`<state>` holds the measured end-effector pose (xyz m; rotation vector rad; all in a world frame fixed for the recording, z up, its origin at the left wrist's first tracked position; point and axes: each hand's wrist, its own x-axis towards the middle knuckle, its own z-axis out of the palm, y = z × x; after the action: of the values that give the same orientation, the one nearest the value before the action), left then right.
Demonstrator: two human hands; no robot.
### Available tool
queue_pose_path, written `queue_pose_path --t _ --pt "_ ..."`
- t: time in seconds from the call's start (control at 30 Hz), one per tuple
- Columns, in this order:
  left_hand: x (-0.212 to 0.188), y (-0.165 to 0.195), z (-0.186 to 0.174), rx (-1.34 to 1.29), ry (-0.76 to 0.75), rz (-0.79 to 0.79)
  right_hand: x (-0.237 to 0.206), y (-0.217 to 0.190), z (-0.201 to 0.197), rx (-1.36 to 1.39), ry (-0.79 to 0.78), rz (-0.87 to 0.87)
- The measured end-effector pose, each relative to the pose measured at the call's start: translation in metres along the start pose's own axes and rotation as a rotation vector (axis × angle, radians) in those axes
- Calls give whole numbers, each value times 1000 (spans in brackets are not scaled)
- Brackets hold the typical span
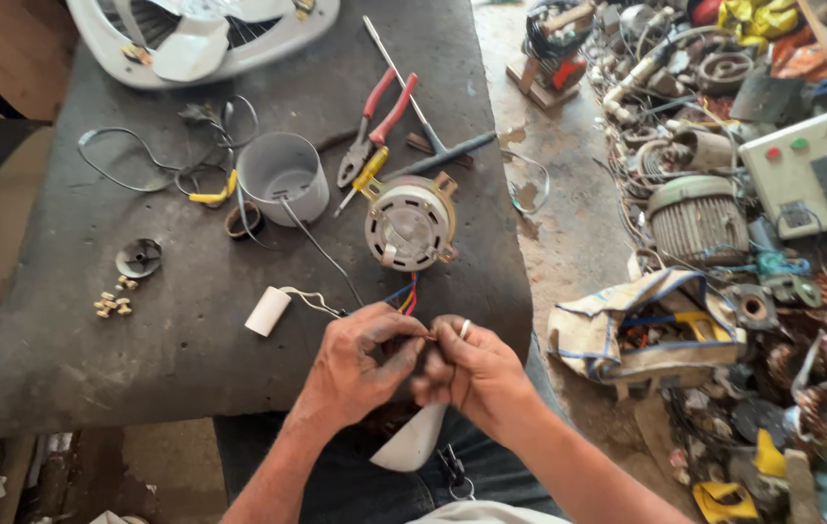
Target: The person strips and twists wires on a fan motor, then wraps the connections with electrical tape. They handle the motor, wires, and a small cylindrical component, placing the motor into a metal housing at the end.
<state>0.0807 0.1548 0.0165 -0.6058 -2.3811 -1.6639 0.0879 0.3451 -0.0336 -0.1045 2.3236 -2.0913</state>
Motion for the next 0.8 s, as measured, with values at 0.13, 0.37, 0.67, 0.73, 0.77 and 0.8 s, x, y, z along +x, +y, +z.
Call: queue_pose_path --t 0.13,0.37,0.67,0.73,0.77,0.8 --pt "-1 0 1 -33 -28 -132 0 3 -8 -285 46 -354" --pt "-1 -1 4 -39 -34 -108 11 -20 -25 -655 -113 -1023" --pt "-2 1 0 -31 -47 -136 15 -25 -26 -673 -84 -1087" --pt "-1 0 0 -34 -54 -143 13 -23 -25 -671 -82 -1047" --pt "-1 0 0 -43 -58 -140 11 -22 -24 -667 -85 -1025" --pt "-1 0 0 -51 -62 -137 7 -18 -19 -599 -32 -887"
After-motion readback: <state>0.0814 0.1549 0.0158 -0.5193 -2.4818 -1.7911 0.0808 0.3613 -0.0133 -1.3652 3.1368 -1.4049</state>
